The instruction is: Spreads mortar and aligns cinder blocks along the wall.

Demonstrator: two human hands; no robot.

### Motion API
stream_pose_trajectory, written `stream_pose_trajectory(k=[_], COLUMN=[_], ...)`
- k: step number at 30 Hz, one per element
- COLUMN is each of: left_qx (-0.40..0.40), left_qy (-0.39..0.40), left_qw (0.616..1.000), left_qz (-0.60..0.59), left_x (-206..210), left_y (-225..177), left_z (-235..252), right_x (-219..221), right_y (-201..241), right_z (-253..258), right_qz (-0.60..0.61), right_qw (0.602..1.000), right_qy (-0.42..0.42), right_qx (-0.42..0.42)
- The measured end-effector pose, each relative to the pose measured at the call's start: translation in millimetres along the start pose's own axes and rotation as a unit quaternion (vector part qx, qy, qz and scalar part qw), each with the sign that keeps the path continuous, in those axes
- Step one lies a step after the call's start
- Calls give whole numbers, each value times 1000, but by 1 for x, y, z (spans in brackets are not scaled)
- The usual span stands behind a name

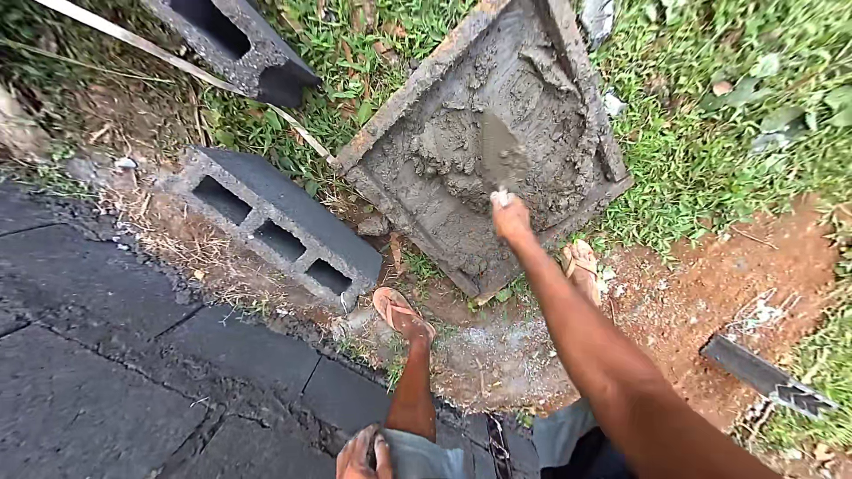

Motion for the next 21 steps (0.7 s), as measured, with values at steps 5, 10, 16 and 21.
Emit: stream_pose_trajectory(k=[5,10,16,21], left_qx=[7,18,0,6], left_qy=[-4,2,27,10], left_qw=[1000,1000,999,999], left_qz=[10,0,-30,-40], left_x=[-6,-10,5,22], left_y=[-4,6,16,15], left_z=[8,9,-6,-17], right_x=[54,-16,-27,37], right_y=[56,13,29,-71], right_z=[17,14,1,-54], right_qz=[-98,-147,-284,-413], right_qw=[984,987,954,904], right_qy=[86,-24,-74,48], right_qx=[-123,-65,-64,-103])
Point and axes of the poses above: each hand's wrist, its own z-axis towards the middle knuckle, its own x-axis out of the palm, y = z × x, the point moved 10 cm from there along z, towards the middle knuckle, and after that the axes turned 11 degrees about -z, right-handed, at the moved point
